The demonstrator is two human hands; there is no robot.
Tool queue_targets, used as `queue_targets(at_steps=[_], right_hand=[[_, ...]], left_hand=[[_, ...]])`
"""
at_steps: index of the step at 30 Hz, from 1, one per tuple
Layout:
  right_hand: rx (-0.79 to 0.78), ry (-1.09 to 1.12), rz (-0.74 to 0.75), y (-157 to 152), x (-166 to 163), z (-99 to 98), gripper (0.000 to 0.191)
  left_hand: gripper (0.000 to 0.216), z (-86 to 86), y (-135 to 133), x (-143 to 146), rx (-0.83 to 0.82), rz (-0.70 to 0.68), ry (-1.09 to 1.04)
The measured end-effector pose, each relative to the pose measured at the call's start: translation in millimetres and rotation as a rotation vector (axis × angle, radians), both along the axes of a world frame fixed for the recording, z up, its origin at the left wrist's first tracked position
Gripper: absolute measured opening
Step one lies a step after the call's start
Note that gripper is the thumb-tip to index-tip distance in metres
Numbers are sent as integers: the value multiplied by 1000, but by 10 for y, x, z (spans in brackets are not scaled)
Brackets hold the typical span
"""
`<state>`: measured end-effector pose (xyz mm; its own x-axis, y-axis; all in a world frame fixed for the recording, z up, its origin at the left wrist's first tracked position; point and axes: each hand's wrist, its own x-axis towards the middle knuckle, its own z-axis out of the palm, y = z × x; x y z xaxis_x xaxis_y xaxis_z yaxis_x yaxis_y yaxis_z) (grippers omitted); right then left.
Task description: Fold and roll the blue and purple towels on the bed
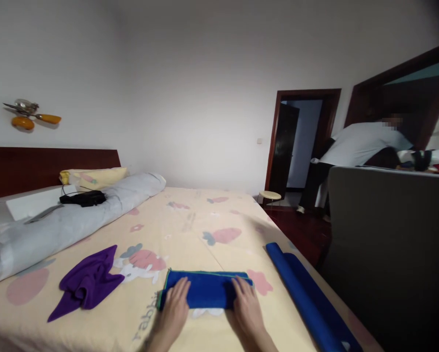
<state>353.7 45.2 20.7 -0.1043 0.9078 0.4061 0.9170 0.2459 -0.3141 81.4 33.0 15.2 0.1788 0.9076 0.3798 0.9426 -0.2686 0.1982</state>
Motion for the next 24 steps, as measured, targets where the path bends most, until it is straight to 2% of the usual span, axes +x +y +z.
queue_targets(at_steps=[2, 3, 5, 7, 10, 13, 16, 21, 24], right_hand=[[-71, -43, 224, -84, -245, -17, 70], [-128, -57, 310, -117, -310, -23, 70], [-221, -70, 373, -155, -287, -36, 66], [-246, -65, 325, -157, -77, -55, 63], [-231, -59, 207, -121, 356, -96, 61], [-210, -77, 136, -73, 589, -125, 59], [-156, -80, 91, -46, 562, -108, 57], [-85, -26, 103, -124, 511, 29, 49], [-109, 61, 140, -170, 599, 99, 38]], left_hand=[[65, -28, -49, 270, -84, -209, 41], [65, -36, -68, 342, -133, -270, 57], [64, -44, -90, 315, -203, -313, 79], [62, -57, -92, 85, -223, -289, 84], [58, -101, -68, -406, -211, -195, 85], [66, -138, -22, -727, -185, -163, 87], [73, -112, 12, -796, -123, -171, 54], [42, 13, -65, -840, 11, -191, -86], [31, 48, -95, -912, 19, -129, -233]])
